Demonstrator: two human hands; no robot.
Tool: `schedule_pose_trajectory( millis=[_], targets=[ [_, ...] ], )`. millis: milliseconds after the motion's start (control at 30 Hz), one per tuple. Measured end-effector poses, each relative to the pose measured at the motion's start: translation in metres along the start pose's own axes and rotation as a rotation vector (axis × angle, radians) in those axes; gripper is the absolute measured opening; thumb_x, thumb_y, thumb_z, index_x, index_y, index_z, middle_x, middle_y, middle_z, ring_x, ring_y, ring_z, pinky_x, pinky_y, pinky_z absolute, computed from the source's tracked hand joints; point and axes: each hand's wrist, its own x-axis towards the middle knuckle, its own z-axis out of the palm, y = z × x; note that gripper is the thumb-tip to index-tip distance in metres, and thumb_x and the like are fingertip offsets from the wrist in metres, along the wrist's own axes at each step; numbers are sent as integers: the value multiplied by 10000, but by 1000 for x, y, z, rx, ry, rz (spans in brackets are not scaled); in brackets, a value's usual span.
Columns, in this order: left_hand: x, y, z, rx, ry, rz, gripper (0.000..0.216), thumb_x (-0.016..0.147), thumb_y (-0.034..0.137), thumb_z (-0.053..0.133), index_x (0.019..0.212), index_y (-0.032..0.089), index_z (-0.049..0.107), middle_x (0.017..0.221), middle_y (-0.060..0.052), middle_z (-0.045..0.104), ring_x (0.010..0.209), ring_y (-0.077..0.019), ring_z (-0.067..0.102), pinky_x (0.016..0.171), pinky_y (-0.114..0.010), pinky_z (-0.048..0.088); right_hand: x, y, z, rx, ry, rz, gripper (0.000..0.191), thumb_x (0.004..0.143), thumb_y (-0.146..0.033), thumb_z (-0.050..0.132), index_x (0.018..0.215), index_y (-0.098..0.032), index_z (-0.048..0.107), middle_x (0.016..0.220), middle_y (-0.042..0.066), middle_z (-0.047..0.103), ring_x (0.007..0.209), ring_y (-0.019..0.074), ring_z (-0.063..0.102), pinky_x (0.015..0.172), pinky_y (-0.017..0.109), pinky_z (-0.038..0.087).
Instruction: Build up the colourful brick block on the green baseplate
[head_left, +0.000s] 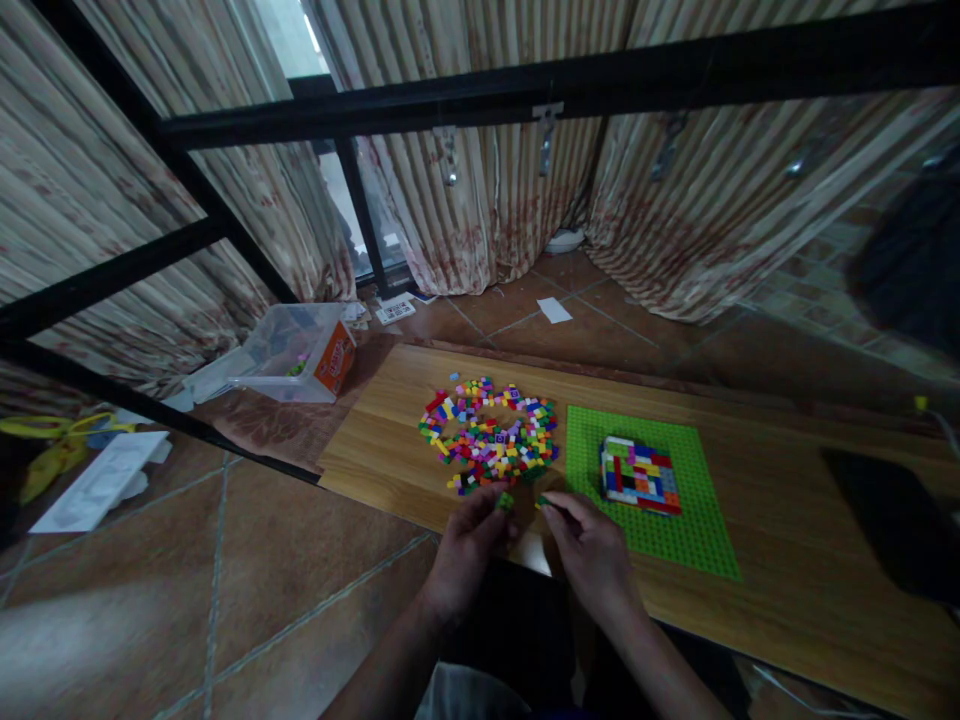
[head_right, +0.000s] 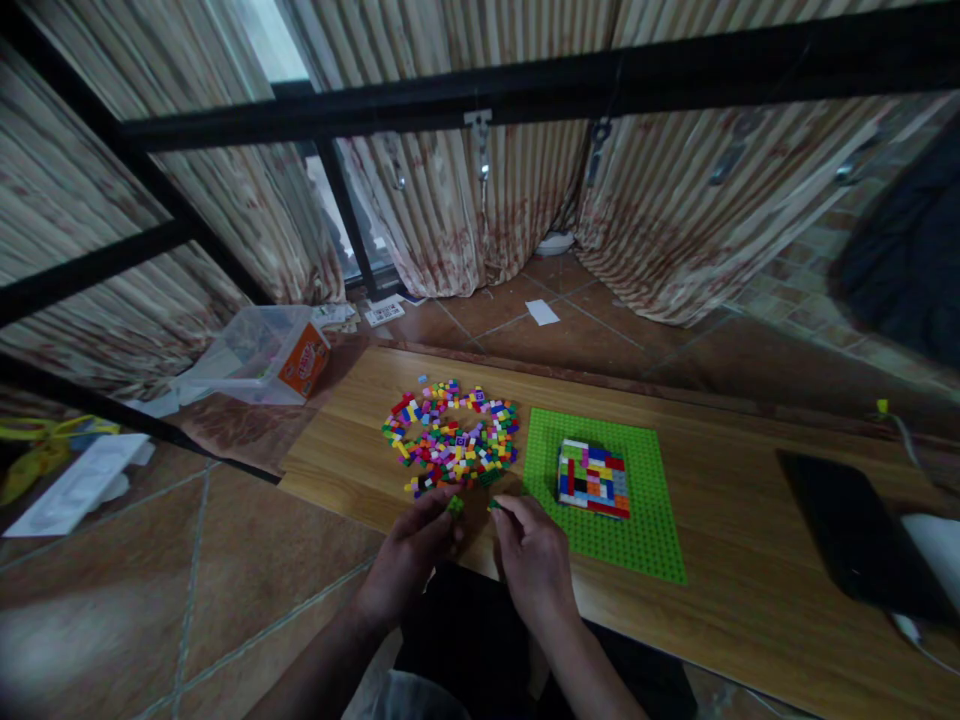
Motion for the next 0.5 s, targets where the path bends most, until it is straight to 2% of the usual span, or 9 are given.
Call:
schedule_pose_trajectory(
  millis=[167,333,400,500],
  targets=[
    [-3,0,1,-33,43,-71,488,682,282,710,1136,144,596,780,-8,622,667,-94,566,635,-209,426,17,8,6,-228,55,-183,232,890,-254,473,946,-201,691,954,76,714,867,219,673,790,354,518],
    [-4,-4,5,111,71,-72,448,706,367,677,1076,137,574,738,-10,636,579,-97,557,554,-216,420,21,6,12,-253,153,-203,263,892,-234,469,1068,-176,655,1041,106,688,961,233,653,845,383,523],
    [-3,-5,5,185,52,-77,395,721,379,649,1024,135,581,720,-8,633,542,-93,544,510,-210,404,14,1,8,-196,106,-208,284,893,-226,471,1122,-193,636,1079,95,672,992,217,645,855,363,528],
    [0,-5,5,322,-4,-99,284,747,377,606,886,129,610,654,6,606,493,-83,514,460,-198,375,2,-8,-2,-94,-129,-281,356,888,-173,464,1204,-255,607,1206,57,626,1076,181,617,897,319,519]
  ],
)
